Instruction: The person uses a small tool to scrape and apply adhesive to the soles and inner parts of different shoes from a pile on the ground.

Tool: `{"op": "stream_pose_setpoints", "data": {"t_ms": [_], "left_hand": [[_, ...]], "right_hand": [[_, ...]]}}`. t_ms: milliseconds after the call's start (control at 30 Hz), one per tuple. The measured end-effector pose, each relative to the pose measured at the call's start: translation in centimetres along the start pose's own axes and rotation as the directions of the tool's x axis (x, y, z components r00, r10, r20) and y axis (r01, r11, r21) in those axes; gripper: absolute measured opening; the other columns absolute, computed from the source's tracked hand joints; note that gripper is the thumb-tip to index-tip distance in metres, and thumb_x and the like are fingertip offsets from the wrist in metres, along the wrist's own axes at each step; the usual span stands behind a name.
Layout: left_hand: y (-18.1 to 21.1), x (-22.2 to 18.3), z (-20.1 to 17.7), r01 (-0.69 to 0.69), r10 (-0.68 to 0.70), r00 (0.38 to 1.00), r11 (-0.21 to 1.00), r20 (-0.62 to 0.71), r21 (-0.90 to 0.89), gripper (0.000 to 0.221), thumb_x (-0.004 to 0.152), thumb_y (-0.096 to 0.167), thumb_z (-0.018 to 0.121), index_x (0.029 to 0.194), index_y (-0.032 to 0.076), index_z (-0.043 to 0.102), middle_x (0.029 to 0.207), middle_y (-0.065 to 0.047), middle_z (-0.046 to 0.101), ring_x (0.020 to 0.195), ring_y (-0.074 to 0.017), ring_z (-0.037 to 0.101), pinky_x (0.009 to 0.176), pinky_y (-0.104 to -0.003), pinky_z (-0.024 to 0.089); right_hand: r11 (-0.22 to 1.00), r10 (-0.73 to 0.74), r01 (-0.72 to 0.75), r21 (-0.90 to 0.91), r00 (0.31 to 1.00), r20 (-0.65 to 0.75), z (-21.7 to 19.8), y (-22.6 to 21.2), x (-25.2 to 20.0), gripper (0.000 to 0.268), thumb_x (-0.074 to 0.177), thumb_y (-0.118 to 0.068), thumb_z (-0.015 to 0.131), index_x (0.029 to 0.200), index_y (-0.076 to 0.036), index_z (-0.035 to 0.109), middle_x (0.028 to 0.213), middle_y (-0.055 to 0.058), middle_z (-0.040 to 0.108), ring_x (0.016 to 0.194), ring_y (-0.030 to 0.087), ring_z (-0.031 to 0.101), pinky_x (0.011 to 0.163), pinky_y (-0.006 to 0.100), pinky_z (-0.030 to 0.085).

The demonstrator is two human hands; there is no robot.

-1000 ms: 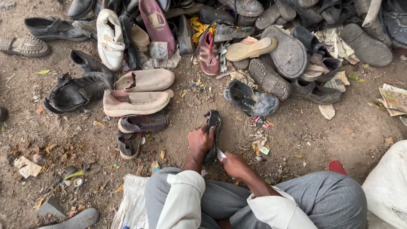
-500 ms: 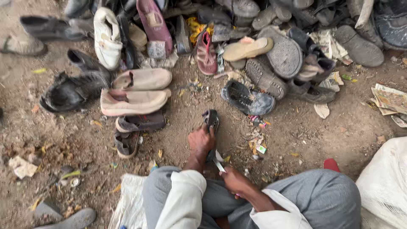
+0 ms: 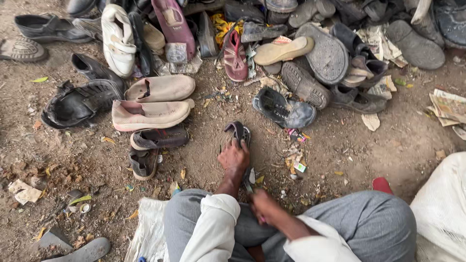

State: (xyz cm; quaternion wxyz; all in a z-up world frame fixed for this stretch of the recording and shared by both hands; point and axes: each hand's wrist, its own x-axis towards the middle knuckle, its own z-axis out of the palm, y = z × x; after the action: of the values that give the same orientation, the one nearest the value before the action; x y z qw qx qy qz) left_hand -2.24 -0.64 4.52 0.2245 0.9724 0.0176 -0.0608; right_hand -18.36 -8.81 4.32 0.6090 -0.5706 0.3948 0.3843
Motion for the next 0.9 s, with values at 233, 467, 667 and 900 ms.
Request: {"op": "stream_pose_setpoints", "data": {"t_ms": [233,467,667,900], "left_hand": [[0.5,0.1,-0.5,0.122,-0.123,0.989,0.992,0.085,0.012,0.046,0.103,0.049,0.044,0.118,0.013,0.068,0.111,-0.016,0.068,0.1,-0.0342,0.068,0.085,-0.053,0.052],[1.3,0.9,1.3,0.253,-0.274,0.957,0.949,-0.091,-0.19,0.048,0.104,0.047,0.044,0.124,0.007,0.062,0.111,-0.016,0.062,0.101,-0.0291,0.063,0.084,-0.047,0.054],[1.6,1.1,-2.6,0.288,-0.31,0.947,0.934,-0.079,-0.213,0.063,0.094,0.048,0.061,0.135,0.002,0.05,0.12,-0.019,0.052,0.103,-0.0329,0.056,0.084,-0.05,0.052],[1.2,0.0,-5.1,-0.659,0.663,0.747,0.733,0.037,0.169,0.05,0.089,0.05,0.065,0.12,0.011,0.063,0.121,-0.013,0.064,0.116,-0.0299,0.06,0.097,-0.047,0.051]], "right_hand": [[0.988,0.04,-0.053,0.143,0.995,0.087,2.5,0.9,-4.3,0.018,0.104,-0.036,0.042,0.109,-0.02,0.049,0.068,0.001,0.043,0.046,0.014,0.033,0.039,0.033,0.03],[0.979,-0.153,0.133,-0.157,0.981,-0.12,1.0,-3.0,-3.5,0.028,0.101,-0.022,0.044,0.128,-0.021,0.05,0.061,0.005,0.053,0.041,0.018,0.048,0.036,0.038,0.042],[0.783,-0.344,0.243,-0.572,0.936,-0.074,-2.8,-4.0,0.3,0.031,0.106,-0.03,0.05,0.116,-0.006,0.066,0.069,0.012,0.064,0.048,0.023,0.056,0.04,0.04,0.045],[0.64,-0.517,0.27,-0.719,0.844,-0.144,-5.1,-5.7,1.1,0.027,0.101,-0.027,0.054,0.122,-0.015,0.066,0.097,0.011,0.071,0.085,0.026,0.069,0.076,0.048,0.053]]}}
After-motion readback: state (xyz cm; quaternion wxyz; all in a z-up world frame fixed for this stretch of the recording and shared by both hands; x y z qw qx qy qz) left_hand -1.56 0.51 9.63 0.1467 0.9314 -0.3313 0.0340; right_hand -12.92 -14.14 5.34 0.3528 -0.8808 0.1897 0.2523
